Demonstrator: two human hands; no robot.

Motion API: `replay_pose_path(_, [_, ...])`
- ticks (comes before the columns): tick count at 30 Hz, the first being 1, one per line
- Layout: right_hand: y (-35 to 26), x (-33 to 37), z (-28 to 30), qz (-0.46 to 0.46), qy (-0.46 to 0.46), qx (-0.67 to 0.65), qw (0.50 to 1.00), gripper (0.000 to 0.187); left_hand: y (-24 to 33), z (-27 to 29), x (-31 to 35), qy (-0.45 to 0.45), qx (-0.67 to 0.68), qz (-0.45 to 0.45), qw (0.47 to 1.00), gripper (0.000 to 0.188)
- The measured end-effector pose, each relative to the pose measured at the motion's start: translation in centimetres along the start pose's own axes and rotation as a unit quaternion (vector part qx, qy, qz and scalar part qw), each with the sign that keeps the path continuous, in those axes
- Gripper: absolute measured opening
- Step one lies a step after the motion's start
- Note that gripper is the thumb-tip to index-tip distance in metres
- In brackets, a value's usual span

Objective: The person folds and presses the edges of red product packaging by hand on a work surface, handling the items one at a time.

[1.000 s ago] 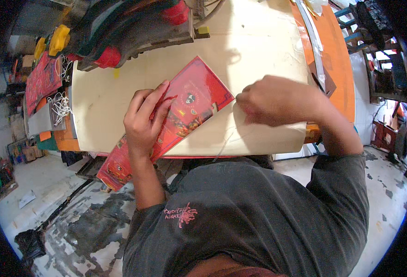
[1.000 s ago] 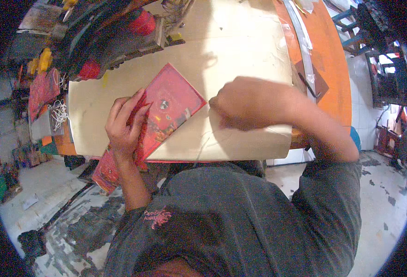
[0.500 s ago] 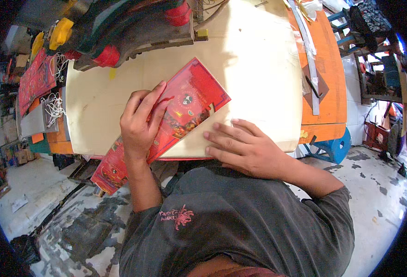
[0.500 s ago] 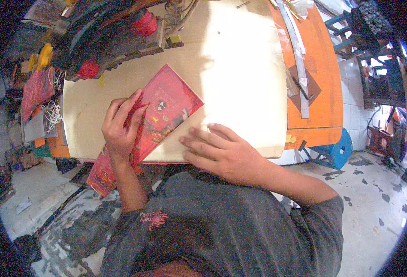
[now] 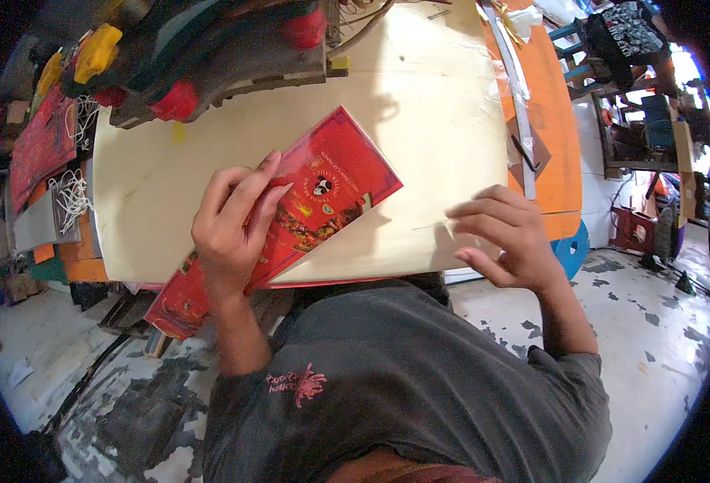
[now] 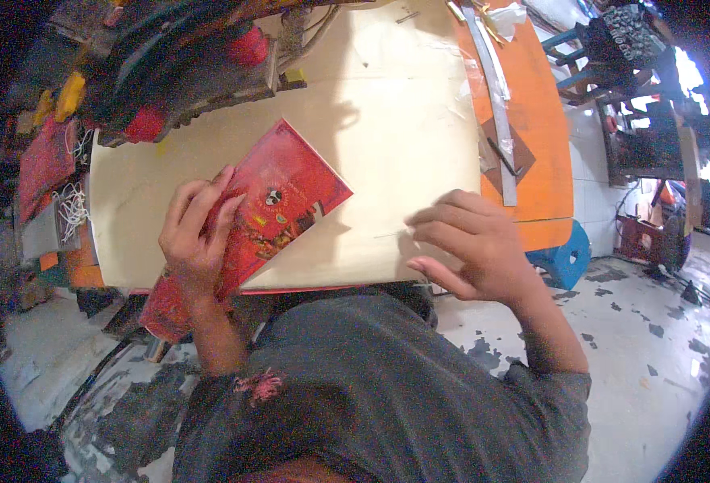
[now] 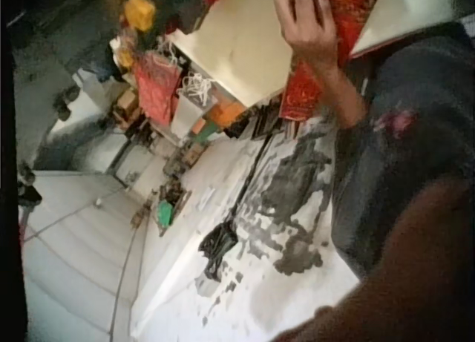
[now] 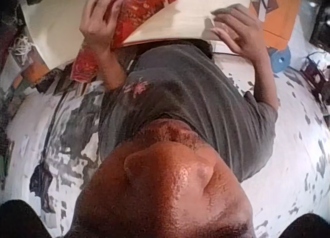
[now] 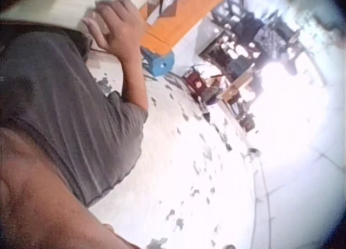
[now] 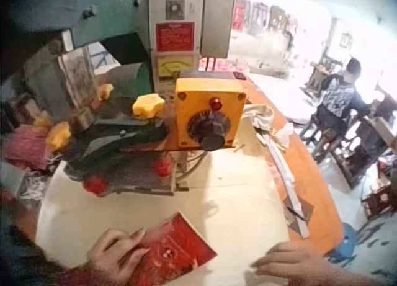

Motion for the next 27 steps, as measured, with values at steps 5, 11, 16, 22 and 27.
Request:
replay_pose_path(5, [-1.6, -0.3, -2.9, 0.042, -0.028, 0.066, 0.997, 0.041, 1.1, -0.2, -1.0, 0.009, 0.063, -0.008, 0.998, 0.044])
replay_pose_path(11, [-0.2, 0.9, 0.0, -0.012, 0.012, -0.193, 0.981, 0.017, 2.3, -0.2, -2.1, 0.022, 0.099, 0.003, 0.995, 0.044])
replay_pose_path(16, [1.4, -0.2, 2.8, -0.135, 0.167, -0.196, 0.957, 0.022, 3.8, -0.4, -2.7, 0.018, 0.111, -0.019, 0.993, 0.043])
replay_pose_path(22, [0.4, -2.3, 3.2, -0.094, 0.192, -0.239, 0.947, 0.057, 4.9, -0.4, -2.9, 0.020, 0.145, -0.031, 0.989, 0.040])
replay_pose_path(27, [-0.8, -2.6, 2.3, -0.100, 0.228, -0.235, 0.940, 0.053, 5.2, -0.4, -3.2, 0.022, 0.147, -0.040, 0.988, 0.040])
Point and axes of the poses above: each hand's wrist, its own x-axis away from the middle knuckle, its own z-axis out of the back of the hand, y = z × x, the point moved 7 cm from there along -x, towards the middle knuckle, and after that the axes turned 11 degrees about x, right-handed, at the moved point
